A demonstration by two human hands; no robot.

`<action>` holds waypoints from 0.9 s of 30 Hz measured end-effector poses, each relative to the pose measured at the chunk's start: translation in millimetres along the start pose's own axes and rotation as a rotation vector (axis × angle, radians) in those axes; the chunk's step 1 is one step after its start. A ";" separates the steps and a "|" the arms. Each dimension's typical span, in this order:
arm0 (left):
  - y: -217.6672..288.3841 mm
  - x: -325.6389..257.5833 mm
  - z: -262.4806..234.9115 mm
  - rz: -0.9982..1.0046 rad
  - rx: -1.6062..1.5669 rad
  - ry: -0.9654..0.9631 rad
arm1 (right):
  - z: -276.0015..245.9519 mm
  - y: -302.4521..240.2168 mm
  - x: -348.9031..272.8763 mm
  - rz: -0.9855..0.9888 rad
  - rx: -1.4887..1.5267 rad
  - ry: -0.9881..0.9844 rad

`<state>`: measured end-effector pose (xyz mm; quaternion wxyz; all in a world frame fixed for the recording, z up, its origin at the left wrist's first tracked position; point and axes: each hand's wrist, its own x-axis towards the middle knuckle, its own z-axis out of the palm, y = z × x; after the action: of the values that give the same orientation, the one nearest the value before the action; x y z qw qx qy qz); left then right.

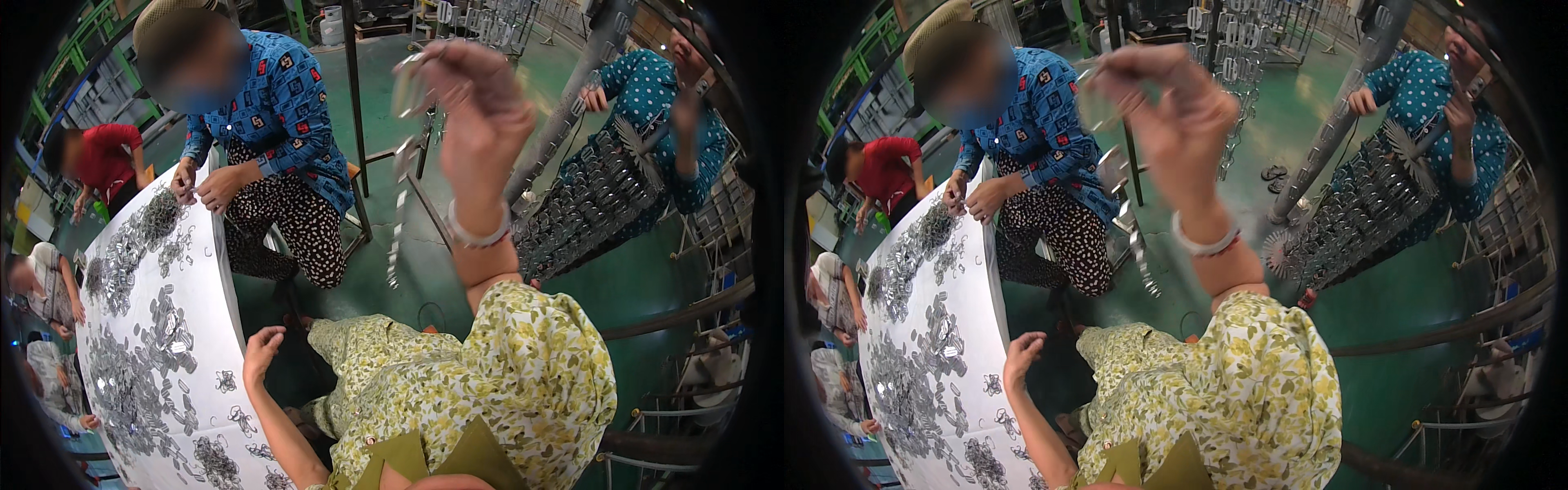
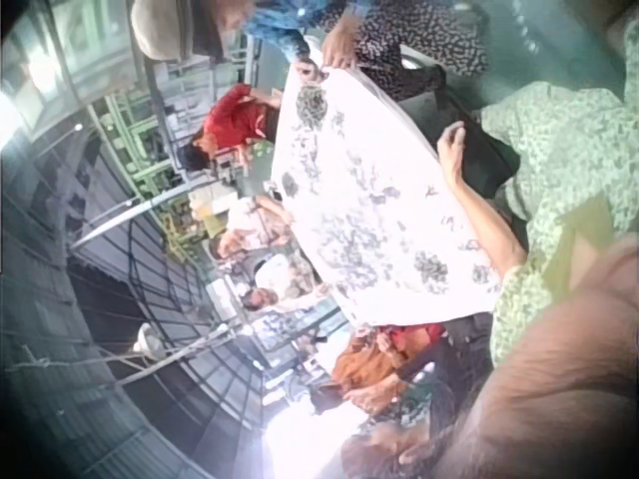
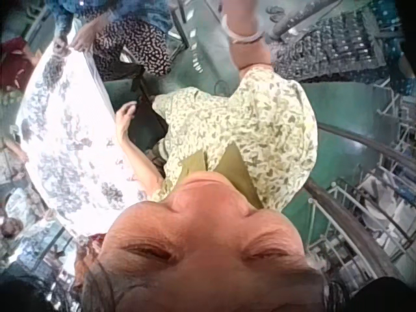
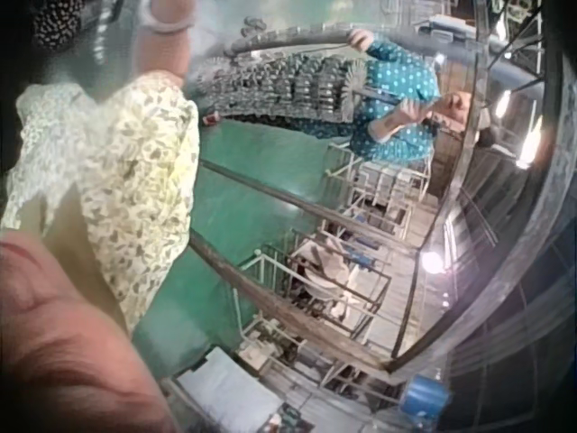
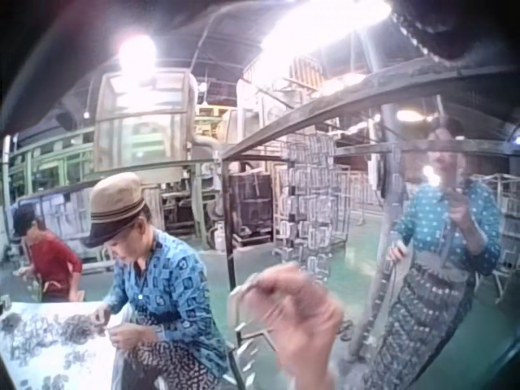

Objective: The person repeatedly picks up small metal keychain components and wire loops from a table, connects them by hand, and places the assembled units onto a hanging rack. Other workers are also assembling similar items at the same table.

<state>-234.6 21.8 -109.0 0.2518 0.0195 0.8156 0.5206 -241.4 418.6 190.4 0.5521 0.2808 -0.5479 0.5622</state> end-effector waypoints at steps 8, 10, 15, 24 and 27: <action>-45.1 0.0 -23.0 -0.171 -0.062 0.218 | -111.5 -5.4 107.0 0.006 -0.092 0.248; -36.3 -2.8 -24.4 -0.201 -0.152 0.152 | -151.2 -13.2 134.7 0.062 -0.074 0.225; -61.3 -4.0 -32.8 -0.041 -0.207 0.047 | -236.2 -0.1 205.4 0.016 -0.190 0.323; -66.4 -7.8 -29.6 -0.035 -0.246 0.054 | -302.5 -1.9 292.1 -0.144 -0.676 0.524; -70.2 -3.0 -29.2 -0.023 -0.231 0.063 | -323.4 3.1 315.8 -0.148 -0.620 0.468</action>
<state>-228.4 -35.7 -158.4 0.2326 -0.0352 0.7579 0.6085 -224.1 817.7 402.1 0.7597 0.0035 -0.5294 0.3775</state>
